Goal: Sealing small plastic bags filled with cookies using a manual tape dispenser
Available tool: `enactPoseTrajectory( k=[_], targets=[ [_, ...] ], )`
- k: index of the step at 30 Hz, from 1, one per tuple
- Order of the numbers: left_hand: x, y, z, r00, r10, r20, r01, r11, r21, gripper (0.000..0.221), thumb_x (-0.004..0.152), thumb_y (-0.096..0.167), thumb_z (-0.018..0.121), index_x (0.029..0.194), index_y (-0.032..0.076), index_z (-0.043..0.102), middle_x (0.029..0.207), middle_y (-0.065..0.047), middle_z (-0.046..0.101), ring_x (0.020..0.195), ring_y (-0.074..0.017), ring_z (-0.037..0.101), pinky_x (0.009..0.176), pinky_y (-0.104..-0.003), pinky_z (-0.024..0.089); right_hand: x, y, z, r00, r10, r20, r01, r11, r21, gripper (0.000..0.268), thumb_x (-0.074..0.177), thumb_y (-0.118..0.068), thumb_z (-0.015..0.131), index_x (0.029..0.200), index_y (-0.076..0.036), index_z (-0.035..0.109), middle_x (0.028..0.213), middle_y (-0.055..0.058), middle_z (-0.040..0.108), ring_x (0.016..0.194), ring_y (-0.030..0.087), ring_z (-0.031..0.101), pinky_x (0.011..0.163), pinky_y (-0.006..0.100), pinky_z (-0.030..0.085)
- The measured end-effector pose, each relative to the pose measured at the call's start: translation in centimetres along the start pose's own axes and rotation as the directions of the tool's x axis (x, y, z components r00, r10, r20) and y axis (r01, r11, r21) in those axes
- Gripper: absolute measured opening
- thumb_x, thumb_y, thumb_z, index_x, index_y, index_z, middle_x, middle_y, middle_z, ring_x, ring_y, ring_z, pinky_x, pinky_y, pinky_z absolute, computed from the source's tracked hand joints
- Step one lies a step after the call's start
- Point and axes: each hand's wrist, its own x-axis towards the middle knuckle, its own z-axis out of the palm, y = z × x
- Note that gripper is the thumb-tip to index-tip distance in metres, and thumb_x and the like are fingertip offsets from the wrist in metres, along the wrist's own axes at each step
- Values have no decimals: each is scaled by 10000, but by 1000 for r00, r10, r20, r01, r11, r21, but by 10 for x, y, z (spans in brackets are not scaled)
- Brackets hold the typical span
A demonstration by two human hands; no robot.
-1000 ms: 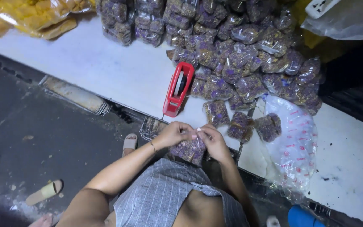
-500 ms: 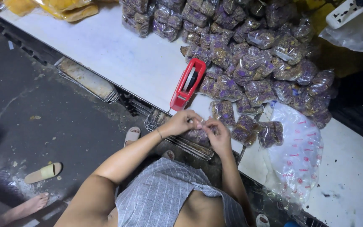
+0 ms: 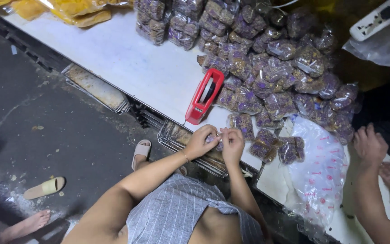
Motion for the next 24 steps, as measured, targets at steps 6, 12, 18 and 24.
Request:
enactPoseTrajectory(
  k=[6, 12, 18, 24],
  targets=[
    [-3, 31, -60, 943, -311, -119, 303, 949, -85, 219, 901, 259, 744, 1015, 121, 617, 912, -145, 689, 953, -392, 688, 862, -496, 532, 50, 1, 52, 913, 400, 78, -397, 829, 395, 526, 879, -103, 826, 1320, 30, 571, 1102, 158, 494, 797, 228, 703, 683, 331, 617],
    [-18, 30, -120, 881, -454, -130, 455, 890, -25, 240, 873, 294, 759, 1024, 159, 629, 893, -110, 709, 945, -378, 690, 846, -483, 531, 88, -3, 99, 836, 545, 64, -535, 786, 310, 332, 829, -351, 891, 965, -62, 799, 755, 65, 653, 726, 145, 594, 662, 307, 482],
    [7, 38, -155, 857, -499, -131, 495, 867, -67, 203, 873, 228, 727, 1028, 139, 631, 886, -122, 718, 912, -384, 701, 809, -492, 537, 41, -27, 59, 919, 380, 105, -349, 908, -232, 165, 845, -321, 832, 837, -157, 812, 764, 81, 677, 726, 281, 689, 714, 378, 556],
    [50, 40, -173, 875, -484, 5, 484, 874, -37, 171, 911, 172, 644, 1072, 127, 610, 901, -153, 724, 905, -430, 693, 777, -524, 533, 58, -124, 57, 946, 319, 49, -319, 901, 294, 157, 940, -234, 760, 909, -91, 817, 940, 29, 594, 807, 119, 486, 822, 257, 441]
  ],
)
